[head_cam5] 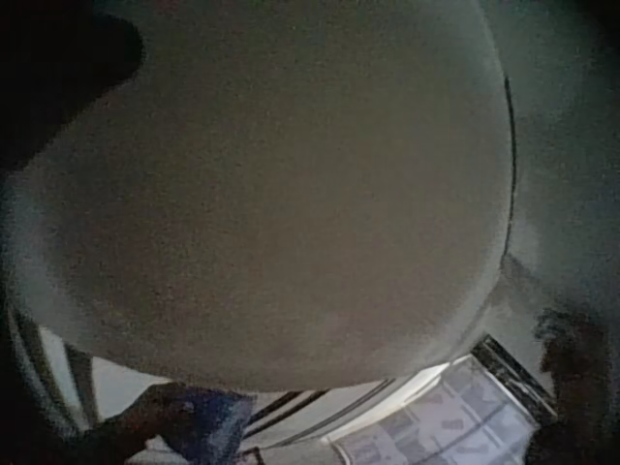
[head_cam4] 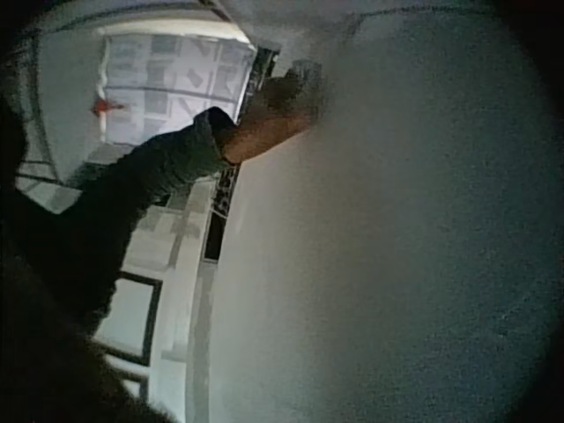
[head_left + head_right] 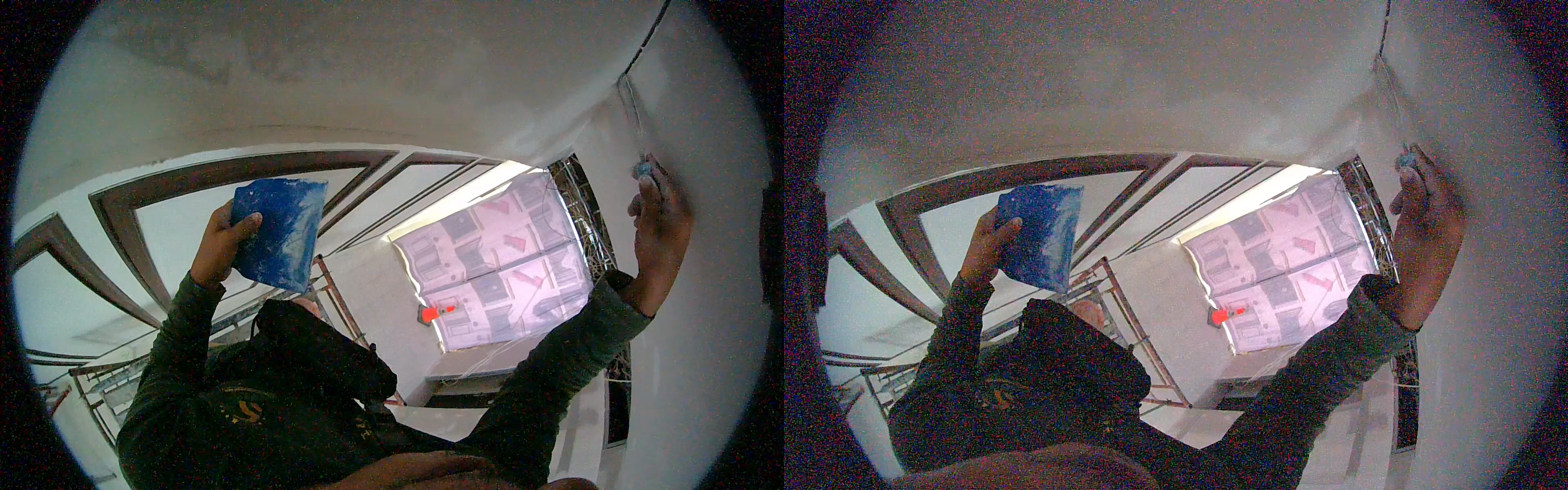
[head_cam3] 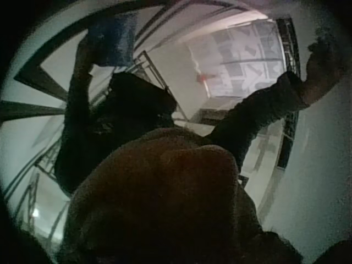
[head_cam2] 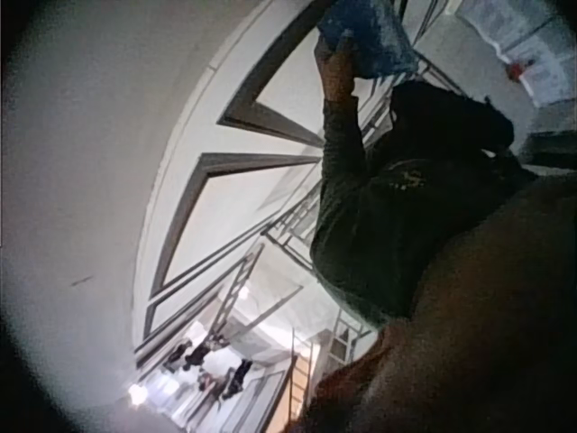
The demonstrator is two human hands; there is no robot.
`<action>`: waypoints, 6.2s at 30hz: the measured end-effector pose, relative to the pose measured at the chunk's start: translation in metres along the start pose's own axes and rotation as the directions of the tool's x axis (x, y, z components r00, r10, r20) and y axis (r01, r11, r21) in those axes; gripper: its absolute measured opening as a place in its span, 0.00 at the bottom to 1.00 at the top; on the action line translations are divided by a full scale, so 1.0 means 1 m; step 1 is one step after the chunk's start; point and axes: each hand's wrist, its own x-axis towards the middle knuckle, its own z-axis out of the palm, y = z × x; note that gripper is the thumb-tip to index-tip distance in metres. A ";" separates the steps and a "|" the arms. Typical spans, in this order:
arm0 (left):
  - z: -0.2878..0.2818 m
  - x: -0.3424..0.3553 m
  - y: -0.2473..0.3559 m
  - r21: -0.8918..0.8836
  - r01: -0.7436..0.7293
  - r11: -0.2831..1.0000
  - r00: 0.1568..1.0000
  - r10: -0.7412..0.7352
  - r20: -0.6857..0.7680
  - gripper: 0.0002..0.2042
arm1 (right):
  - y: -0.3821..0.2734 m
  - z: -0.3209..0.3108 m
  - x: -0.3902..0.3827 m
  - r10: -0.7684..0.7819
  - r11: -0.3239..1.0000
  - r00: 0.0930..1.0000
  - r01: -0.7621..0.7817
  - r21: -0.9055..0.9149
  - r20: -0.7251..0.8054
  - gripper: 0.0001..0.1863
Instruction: The person gathers plaster compound onto a handheld board using a putty knife and applies the compound along the ceiling seam and edges using their fingers.
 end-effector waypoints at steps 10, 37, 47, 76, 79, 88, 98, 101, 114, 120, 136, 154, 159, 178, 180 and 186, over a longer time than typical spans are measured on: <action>-0.004 0.000 -0.008 -0.001 0.003 1.000 0.999 -0.003 -0.044 0.16 | 0.004 0.041 -0.014 -0.110 0.988 0.951 0.074 -0.133 -0.289 0.13; 0.000 0.012 -0.011 -0.018 0.021 1.000 1.000 -0.021 0.017 0.16 | 0.002 0.014 0.008 -0.224 0.953 0.941 0.157 -0.258 -0.253 0.11; 0.005 0.000 -0.015 -0.165 0.032 0.986 0.997 -0.044 -0.068 0.18 | -0.013 0.049 -0.102 0.264 0.915 0.874 -0.093 0.392 -0.409 0.19; 0.033 -0.008 -0.273 -0.328 0.759 0.562 0.449 -0.817 -0.362 0.17 | -0.002 0.451 -0.710 0.514 -0.247 -0.165 -0.968 -0.039 0.842 0.16; 0.008 -0.033 -0.310 -0.539 0.699 0.470 0.344 -0.882 -0.323 0.18 | -0.002 0.518 -0.748 0.409 -0.010 -0.035 -0.999 -0.034 0.912 0.15; -0.047 -0.089 -0.389 -0.545 0.595 0.591 0.169 -0.755 -0.634 0.21 | -0.002 0.720 -0.862 0.039 0.818 0.306 -0.557 0.145 0.951 0.13; -0.068 -0.086 -0.424 -0.415 0.711 0.568 0.021 -0.607 -0.794 0.21 | -0.014 0.810 -0.903 -0.076 0.929 0.289 -0.328 0.173 0.954 0.14; -0.057 -0.069 -0.430 -0.522 0.595 0.611 -0.132 -0.567 -0.813 0.21 | -0.029 0.799 -0.868 -0.085 0.897 0.300 -0.392 0.204 0.950 0.15; -0.075 -0.085 -0.435 -0.622 0.467 0.629 0.096 -0.735 -0.671 0.20 | -0.012 0.800 -0.889 -0.002 0.701 0.312 -0.677 0.223 0.950 0.14; -0.046 -0.047 -0.458 -0.503 0.632 0.590 -0.248 -0.461 -0.852 0.20 | -0.004 0.808 -0.939 -0.147 0.765 0.279 -0.576 0.288 0.949 0.11; -0.043 -0.052 -0.453 -0.401 0.784 0.474 -0.165 -0.464 -0.870 0.22 | -0.029 0.768 -0.892 -0.032 0.083 -0.102 -0.992 -0.099 0.994 0.07; 0.037 0.044 -0.371 -0.461 0.696 0.550 0.404 -0.831 -0.382 0.22 | 0.036 0.551 -0.619 0.041 -0.953 0.003 -0.301 0.040 0.999 0.26; 0.089 0.097 -0.305 -0.282 0.774 0.567 0.525 -0.823 -0.215 0.21 | 0.053 0.477 -0.513 0.185 -0.883 0.283 -0.373 0.285 0.941 0.27; 0.167 0.099 -0.128 -0.178 0.684 0.707 0.725 -0.685 0.068 0.22 | 0.052 0.337 -0.400 0.292 -0.211 0.628 -0.693 0.689 0.722 0.19; 0.169 0.098 -0.120 -0.208 0.656 0.725 0.752 -0.652 0.100 0.21 | 0.053 0.328 -0.396 0.341 -0.132 0.652 -0.680 0.721 0.677 0.19; 0.183 0.107 -0.098 -0.271 0.542 0.796 0.839 -0.533 0.110 0.19 | 0.032 0.320 -0.355 0.498 -0.516 0.517 -0.468 0.718 0.696 0.31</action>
